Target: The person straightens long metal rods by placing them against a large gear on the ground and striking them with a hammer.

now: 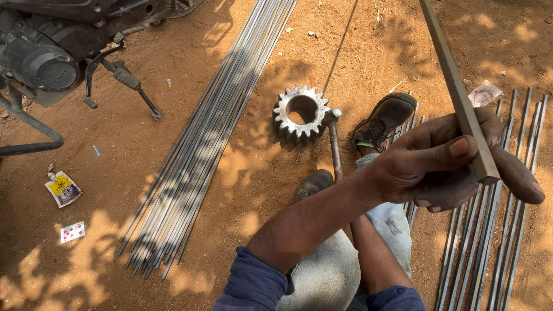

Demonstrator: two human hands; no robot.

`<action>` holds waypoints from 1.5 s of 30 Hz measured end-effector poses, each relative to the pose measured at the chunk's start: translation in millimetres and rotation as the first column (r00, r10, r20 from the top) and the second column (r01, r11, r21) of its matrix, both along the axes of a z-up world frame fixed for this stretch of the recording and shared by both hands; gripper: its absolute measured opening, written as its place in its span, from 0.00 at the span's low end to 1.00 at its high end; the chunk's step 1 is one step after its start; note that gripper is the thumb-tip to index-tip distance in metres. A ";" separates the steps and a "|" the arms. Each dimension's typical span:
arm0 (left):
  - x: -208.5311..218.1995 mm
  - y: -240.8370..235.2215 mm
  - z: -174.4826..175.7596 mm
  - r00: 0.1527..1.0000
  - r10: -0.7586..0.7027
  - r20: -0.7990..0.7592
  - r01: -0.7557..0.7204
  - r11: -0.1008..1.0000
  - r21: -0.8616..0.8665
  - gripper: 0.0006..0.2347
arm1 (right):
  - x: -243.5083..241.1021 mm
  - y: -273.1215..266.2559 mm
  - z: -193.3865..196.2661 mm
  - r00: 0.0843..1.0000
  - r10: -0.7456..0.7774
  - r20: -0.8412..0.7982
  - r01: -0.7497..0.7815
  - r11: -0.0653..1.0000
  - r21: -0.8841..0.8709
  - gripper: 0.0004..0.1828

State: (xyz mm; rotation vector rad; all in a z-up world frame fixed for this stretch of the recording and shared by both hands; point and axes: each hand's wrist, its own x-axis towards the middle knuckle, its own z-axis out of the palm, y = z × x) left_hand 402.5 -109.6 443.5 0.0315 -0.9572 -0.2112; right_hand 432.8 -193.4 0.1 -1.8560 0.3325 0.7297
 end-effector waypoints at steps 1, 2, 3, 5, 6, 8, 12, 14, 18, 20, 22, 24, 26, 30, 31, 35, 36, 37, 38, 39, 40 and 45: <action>1.5 0.9 -0.3 1.000 -0.005 0.009 0.005 1.000 0.012 0.08 | 0.1 0.3 -0.1 1.000 -0.001 -0.001 0.001 1.000 -0.002 0.34; 3.4 2.5 0.2 1.000 -0.010 0.019 0.009 1.000 0.025 0.08 | 0.2 0.7 -0.2 1.000 -0.001 0.000 0.001 1.000 -0.001 0.34; 5.2 4.4 1.0 0.999 -0.015 0.028 0.014 0.999 0.039 0.08 | 0.5 1.7 -0.5 1.000 0.000 -0.003 0.000 1.000 0.000 0.34; 5.9 6.4 2.2 0.999 -0.025 0.039 0.023 0.998 0.051 0.08 | -1.1 2.2 -1.5 1.000 -0.001 -0.006 0.001 1.000 0.000 0.35; 6.1 6.8 3.1 0.999 -0.030 0.043 0.027 0.998 0.050 0.08 | -0.9 2.1 -1.7 1.000 0.000 -0.006 0.000 1.000 0.000 0.35; 5.0 6.2 4.9 0.998 -0.045 0.039 0.044 0.999 0.026 0.07 | -0.7 2.3 -1.9 1.000 -0.002 -0.006 0.002 1.000 0.000 0.35; 3.0 7.1 11.8 0.997 -0.069 0.042 0.070 0.998 -0.005 0.07 | 0.6 3.2 -0.3 1.000 0.004 -0.012 -0.003 1.000 0.015 0.35; 1.0 10.2 15.6 0.997 -0.064 0.051 0.064 0.998 0.001 0.06 | 1.4 3.2 1.3 1.000 0.013 -0.011 -0.013 1.000 0.025 0.35; -13.9 29.5 -2.5 0.999 0.043 -0.026 -0.039 0.987 0.158 0.13 | 6.0 7.5 4.5 1.000 0.029 -0.010 -0.028 0.998 0.063 0.35; -31.8 54.8 -44.8 0.936 0.183 -0.300 -0.089 0.950 0.300 0.20 | 3.8 7.6 6.0 0.999 0.028 -0.023 -0.025 0.995 0.096 0.35; -58.0 88.0 -114.4 0.652 0.466 -0.597 -0.066 0.820 0.568 0.20 | -1.9 3.9 7.6 0.999 0.018 -0.046 -0.013 0.992 0.122 0.35; -104.0 108.1 -204.9 0.433 0.745 -0.507 0.172 0.484 0.858 0.16 | -4.9 -1.3 13.0 0.998 0.003 -0.058 0.005 0.990 0.139 0.35; -155.8 115.4 -300.3 0.279 0.876 -0.393 0.328 0.298 0.897 0.18 | -4.7 -0.4 21.3 1.000 0.001 -0.028 0.003 0.989 0.148 0.35; -279.1 75.7 -439.2 0.173 0.978 0.119 0.500 -0.191 0.845 0.19 | -10.2 3.8 44.8 0.997 0.014 0.082 -0.024 0.991 0.128 0.37; -304.6 68.3 -457.2 0.135 0.974 0.184 0.438 -0.226 0.870 0.19 | -13.2 3.8 51.6 0.994 0.005 0.105 -0.016 0.994 0.108 0.37; -366.2 54.2 -474.9 0.021 0.904 0.428 0.329 -0.410 0.851 0.21 | -10.1 15.7 86.0 0.976 -0.014 0.219 -0.022 0.987 0.160 0.34; -377.1 53.7 -471.9 0.056 0.949 0.310 0.432 -0.303 0.850 0.21 | -9.0 16.9 92.8 0.967 -0.024 0.253 -0.029 0.979 0.202 0.32; -389.4 53.5 -467.5 0.078 0.980 0.184 0.531 -0.197 0.824 0.20 | -7.4 17.9 98.0 0.943 -0.011 0.331 -0.084 0.959 0.270 0.31; -400.1 54.4 -463.1 0.090 0.995 0.053 0.624 -0.098 0.775 0.20 | -4.4 17.9 101.8 0.913 -0.006 0.409 -0.142 0.932 0.332 0.29; -409.4 55.1 -459.1 0.109 0.991 0.076 0.641 -0.129 0.757 0.22 | -0.6 17.9 103.9 0.875 -0.008 0.483 -0.205 0.899 0.387 0.28; -420.5 54.2 -454.9 0.126 0.987 0.097 0.661 -0.156 0.734 0.24 | 2.7 18.1 103.9 0.860 -0.014 0.510 -0.228 0.883 0.410 0.28; -453.8 50.6 -443.6 0.039 0.986 0.162 0.446 -0.162 0.880 0.20 | 24.3 19.5 82.7 0.813 0.016 0.582 -0.253 0.910 0.329 0.25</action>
